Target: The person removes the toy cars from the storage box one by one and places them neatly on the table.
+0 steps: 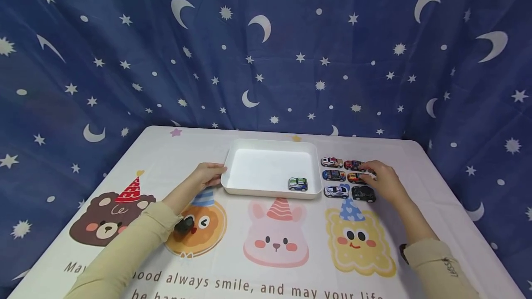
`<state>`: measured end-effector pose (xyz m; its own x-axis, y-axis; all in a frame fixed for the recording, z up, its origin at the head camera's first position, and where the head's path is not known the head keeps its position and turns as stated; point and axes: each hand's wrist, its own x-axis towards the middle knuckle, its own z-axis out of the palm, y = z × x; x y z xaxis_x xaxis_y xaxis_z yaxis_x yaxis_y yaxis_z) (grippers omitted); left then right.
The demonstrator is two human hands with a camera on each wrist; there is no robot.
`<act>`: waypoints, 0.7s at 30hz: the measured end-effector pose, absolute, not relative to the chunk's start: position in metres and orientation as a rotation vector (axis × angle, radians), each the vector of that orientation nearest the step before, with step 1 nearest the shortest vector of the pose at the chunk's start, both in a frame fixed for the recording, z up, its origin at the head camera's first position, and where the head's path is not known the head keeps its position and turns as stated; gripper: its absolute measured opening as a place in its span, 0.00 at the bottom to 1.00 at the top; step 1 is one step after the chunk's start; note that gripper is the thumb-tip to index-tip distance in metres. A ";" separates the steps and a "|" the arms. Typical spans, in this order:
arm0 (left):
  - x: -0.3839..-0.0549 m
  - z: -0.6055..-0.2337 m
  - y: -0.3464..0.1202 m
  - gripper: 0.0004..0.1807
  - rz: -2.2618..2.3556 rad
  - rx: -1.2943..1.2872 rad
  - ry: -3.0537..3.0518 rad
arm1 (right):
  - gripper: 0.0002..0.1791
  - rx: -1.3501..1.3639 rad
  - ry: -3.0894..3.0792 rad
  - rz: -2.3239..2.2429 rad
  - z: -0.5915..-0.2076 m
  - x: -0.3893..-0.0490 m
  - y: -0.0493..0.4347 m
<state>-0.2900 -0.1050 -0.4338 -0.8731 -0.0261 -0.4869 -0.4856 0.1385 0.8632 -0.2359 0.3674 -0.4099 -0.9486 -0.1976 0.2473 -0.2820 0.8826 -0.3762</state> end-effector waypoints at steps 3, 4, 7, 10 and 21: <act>-0.290 -0.435 -0.105 0.23 1.793 -0.495 2.063 | 0.16 0.406 -2.846 0.611 -0.408 -0.234 0.356; -0.289 -0.435 -0.105 0.23 1.796 -0.492 2.063 | 0.16 0.416 -2.847 0.610 -0.408 -0.233 0.353; -0.289 -0.434 -0.105 0.23 1.800 -0.483 2.066 | 0.17 0.437 -2.862 0.617 -0.406 -0.231 0.343; -0.288 -0.433 -0.104 0.23 1.796 -0.479 2.076 | 0.18 0.446 -2.889 0.632 -0.403 -0.228 0.336; -0.288 -0.432 -0.103 0.22 1.770 -0.495 2.112 | 0.18 0.512 -2.922 0.653 -0.396 -0.227 0.306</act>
<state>-0.2876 -0.1030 -0.4316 -0.8815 -0.0470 -0.4698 -0.4708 0.1634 0.8670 -0.2267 0.3057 -0.3960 -0.9379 -0.3009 0.1726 -0.3457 0.8513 -0.3948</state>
